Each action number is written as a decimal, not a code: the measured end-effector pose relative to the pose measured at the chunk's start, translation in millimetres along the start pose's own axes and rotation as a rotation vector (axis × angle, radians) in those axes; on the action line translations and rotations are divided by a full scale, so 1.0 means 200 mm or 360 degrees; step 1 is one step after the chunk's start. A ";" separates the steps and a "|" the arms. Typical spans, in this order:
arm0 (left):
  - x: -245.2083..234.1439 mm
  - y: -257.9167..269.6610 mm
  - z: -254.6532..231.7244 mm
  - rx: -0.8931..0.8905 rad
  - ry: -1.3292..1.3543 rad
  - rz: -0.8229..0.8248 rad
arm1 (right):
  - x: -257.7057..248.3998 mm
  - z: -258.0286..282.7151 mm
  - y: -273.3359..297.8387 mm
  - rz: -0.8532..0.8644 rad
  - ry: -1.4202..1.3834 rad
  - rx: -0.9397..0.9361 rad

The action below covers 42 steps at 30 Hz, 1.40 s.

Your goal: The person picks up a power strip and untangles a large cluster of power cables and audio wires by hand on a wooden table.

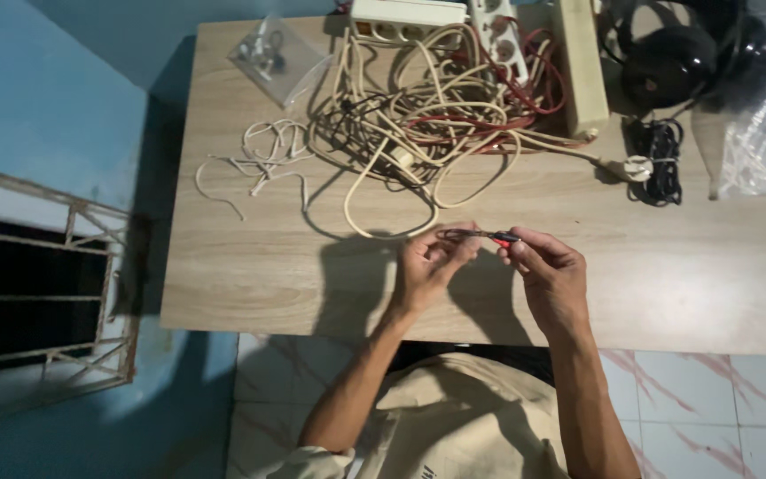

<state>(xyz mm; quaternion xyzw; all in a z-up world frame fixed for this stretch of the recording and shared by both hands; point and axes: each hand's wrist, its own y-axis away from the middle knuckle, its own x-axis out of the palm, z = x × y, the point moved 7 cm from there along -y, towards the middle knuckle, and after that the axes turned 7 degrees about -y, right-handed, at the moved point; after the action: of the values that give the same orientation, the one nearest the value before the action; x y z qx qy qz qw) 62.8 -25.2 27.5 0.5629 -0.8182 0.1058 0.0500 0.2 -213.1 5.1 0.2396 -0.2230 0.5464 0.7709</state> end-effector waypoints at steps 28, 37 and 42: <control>-1.35 -1.11 -0.39 0.0826 -0.2291 -0.1162 | 0.04 0.07 -0.16 -0.0210 -0.0018 -0.0080; -0.78 -0.93 -1.18 0.1026 -0.1903 -0.0299 | -0.01 0.16 -0.10 -0.0241 0.0005 -0.0159; -0.32 -0.76 -1.34 0.1079 -0.1857 0.0245 | -0.09 0.31 -0.05 -0.0176 -0.0046 -0.0322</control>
<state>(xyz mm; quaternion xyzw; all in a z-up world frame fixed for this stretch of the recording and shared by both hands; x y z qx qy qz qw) 217.0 42.9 293.1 0.4526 -0.6706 0.0388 -0.5865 -0.1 -266.4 41.4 0.1803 -0.2747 0.4741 0.8169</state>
